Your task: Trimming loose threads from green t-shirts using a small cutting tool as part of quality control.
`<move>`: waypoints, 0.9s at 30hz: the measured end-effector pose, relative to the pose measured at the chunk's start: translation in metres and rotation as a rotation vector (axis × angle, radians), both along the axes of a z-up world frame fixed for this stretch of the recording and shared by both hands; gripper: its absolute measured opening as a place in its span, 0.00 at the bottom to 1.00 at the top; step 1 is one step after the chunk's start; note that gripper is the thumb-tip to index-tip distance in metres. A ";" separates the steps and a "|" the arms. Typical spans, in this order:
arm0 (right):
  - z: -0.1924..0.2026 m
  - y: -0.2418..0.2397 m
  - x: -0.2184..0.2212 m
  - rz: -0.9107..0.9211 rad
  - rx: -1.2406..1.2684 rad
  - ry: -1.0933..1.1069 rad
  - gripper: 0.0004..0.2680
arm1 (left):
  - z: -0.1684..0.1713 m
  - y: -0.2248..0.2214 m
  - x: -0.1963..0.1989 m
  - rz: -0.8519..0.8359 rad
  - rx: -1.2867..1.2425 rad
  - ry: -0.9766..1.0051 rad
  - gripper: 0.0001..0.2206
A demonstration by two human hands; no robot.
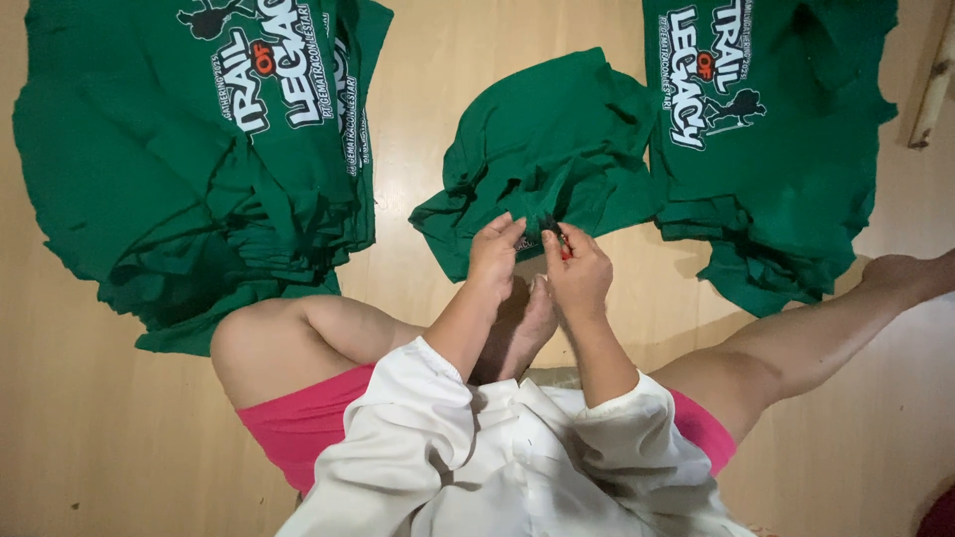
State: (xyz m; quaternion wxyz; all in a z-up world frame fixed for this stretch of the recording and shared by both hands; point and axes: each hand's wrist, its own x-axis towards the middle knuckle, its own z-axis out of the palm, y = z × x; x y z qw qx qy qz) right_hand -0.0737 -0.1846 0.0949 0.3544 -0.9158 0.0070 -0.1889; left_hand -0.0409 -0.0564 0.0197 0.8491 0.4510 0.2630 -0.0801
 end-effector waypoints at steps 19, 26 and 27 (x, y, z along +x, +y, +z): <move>0.005 0.004 0.000 0.021 -0.057 0.011 0.11 | 0.000 -0.001 0.009 0.001 0.011 -0.030 0.29; 0.008 0.004 0.005 0.025 -0.080 -0.003 0.09 | 0.011 -0.005 0.015 0.006 -0.018 -0.062 0.32; 0.009 0.004 0.006 0.022 -0.085 0.007 0.08 | 0.010 -0.006 0.017 -0.002 -0.016 -0.067 0.33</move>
